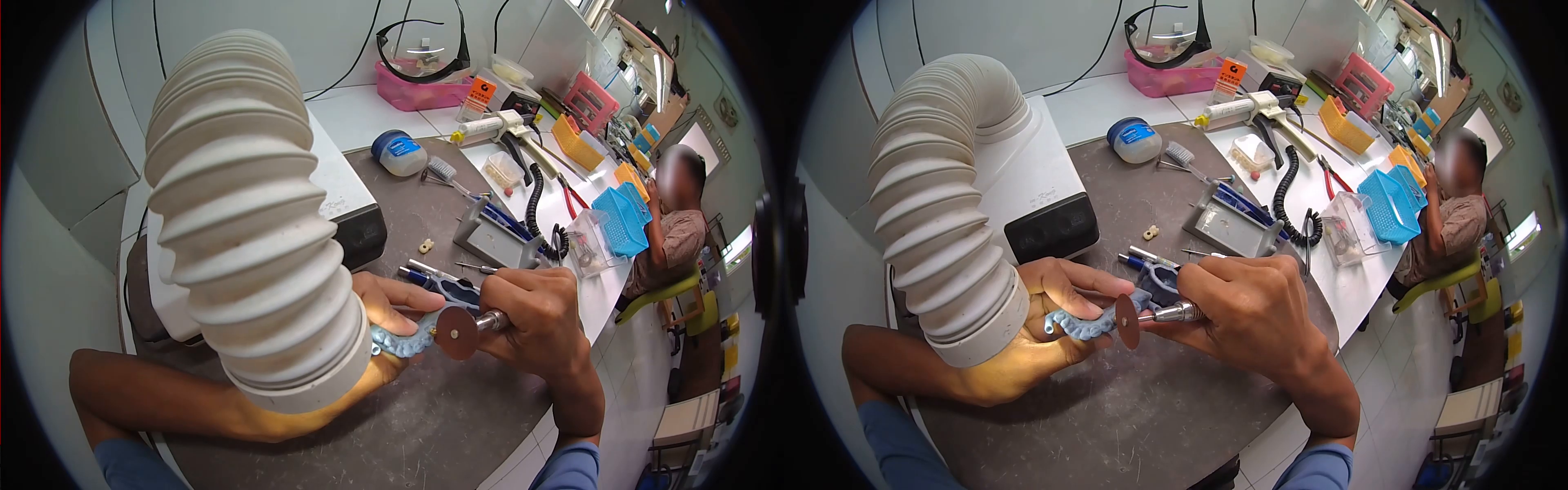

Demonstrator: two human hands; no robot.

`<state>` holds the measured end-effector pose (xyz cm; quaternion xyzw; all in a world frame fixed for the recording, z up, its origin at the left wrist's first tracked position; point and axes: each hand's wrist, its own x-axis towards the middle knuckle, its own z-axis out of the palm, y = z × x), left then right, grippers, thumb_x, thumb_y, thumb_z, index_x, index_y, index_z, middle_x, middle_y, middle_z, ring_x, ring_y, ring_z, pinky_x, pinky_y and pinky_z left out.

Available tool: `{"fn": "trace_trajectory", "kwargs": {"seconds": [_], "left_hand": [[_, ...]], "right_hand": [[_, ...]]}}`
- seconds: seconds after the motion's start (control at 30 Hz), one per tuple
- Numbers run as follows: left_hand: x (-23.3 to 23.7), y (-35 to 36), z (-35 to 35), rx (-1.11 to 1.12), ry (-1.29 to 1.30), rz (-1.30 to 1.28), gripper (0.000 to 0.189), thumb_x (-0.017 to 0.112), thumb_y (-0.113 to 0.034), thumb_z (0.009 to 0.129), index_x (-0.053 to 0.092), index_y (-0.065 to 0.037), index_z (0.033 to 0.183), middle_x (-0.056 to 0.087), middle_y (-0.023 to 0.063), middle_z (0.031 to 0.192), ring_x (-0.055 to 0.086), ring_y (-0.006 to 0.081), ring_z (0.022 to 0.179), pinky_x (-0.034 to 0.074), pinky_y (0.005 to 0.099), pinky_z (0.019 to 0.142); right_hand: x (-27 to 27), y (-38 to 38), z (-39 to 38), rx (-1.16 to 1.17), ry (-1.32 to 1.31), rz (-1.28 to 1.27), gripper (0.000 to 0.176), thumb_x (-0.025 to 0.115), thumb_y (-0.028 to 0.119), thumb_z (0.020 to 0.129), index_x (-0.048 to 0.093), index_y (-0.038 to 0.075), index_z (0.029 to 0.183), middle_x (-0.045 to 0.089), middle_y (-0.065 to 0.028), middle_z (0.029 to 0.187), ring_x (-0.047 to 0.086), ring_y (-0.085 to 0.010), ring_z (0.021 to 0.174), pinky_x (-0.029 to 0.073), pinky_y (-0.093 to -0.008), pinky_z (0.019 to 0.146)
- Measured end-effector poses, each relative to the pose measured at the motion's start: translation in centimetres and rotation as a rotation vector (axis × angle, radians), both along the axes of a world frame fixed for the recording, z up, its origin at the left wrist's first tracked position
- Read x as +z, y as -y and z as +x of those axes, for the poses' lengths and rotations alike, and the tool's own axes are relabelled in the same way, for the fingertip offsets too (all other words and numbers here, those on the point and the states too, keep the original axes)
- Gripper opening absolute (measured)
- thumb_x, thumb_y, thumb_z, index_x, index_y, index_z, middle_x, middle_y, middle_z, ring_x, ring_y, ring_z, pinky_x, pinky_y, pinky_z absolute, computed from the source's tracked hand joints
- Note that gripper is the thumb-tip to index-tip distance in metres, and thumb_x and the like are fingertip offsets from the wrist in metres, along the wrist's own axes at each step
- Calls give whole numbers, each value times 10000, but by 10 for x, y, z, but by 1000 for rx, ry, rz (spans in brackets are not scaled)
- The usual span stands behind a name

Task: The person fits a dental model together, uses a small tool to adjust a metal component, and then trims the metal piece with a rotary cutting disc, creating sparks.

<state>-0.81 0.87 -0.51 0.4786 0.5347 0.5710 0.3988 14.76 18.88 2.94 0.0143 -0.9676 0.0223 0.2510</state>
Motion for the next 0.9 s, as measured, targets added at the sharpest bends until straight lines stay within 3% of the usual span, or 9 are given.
{"fn": "trace_trajectory", "kwargs": {"seconds": [0.07,0.13,0.23,0.47,0.57,0.77,0.87,0.9], "left_hand": [[-2,0,2,-18,20,13,202,673,-11,880,635,-29,1078,676,86,1049,619,97,972,496,237,856],[-1,1,7,98,20,217,218,695,-6,857,637,-28,1066,674,94,1102,633,125,1004,497,258,886],[-2,-2,-2,12,-134,146,246,713,-4,837,634,-32,1068,663,90,1157,636,134,1032,493,258,898],[2,-3,-1,-22,-136,45,242,716,-13,827,673,-37,1064,666,84,1168,639,131,1010,480,235,880],[0,-3,3,74,42,143,223,703,-22,833,693,-35,1055,686,65,1115,633,110,988,469,219,862],[-7,-4,-4,-72,-123,64,277,713,5,832,603,-69,1075,640,96,1188,632,139,1037,492,250,885],[4,1,1,-6,-198,250,316,717,22,831,527,-92,1055,599,125,1232,631,172,1072,505,271,898],[11,4,3,3,-88,89,314,716,23,833,514,-94,1043,594,128,1232,630,176,1080,507,272,898]], "right_hand": [[0,0,0,10,-3,10,494,836,464,680,493,115,614,491,19,523,535,-143,426,369,-308,389],[0,0,0,-6,-25,-15,497,837,465,677,492,112,614,487,15,521,532,-145,422,368,-308,389],[2,1,1,-22,-11,-14,498,837,469,675,495,112,613,487,15,521,529,-147,420,365,-309,388],[1,0,1,-24,3,-31,492,836,474,674,505,115,615,495,15,524,533,-149,422,359,-317,387],[1,0,1,-17,0,-28,491,836,475,675,508,115,617,496,15,525,537,-149,424,361,-318,389],[1,-1,1,-13,4,-14,491,836,470,676,500,115,620,500,16,528,541,-149,426,362,-315,389],[1,0,1,-6,8,-4,494,835,471,676,496,116,620,501,16,529,542,-148,427,362,-312,387],[1,0,1,-4,7,-3,494,832,472,679,497,115,620,501,16,529,542,-149,427,361,-311,386]]}}
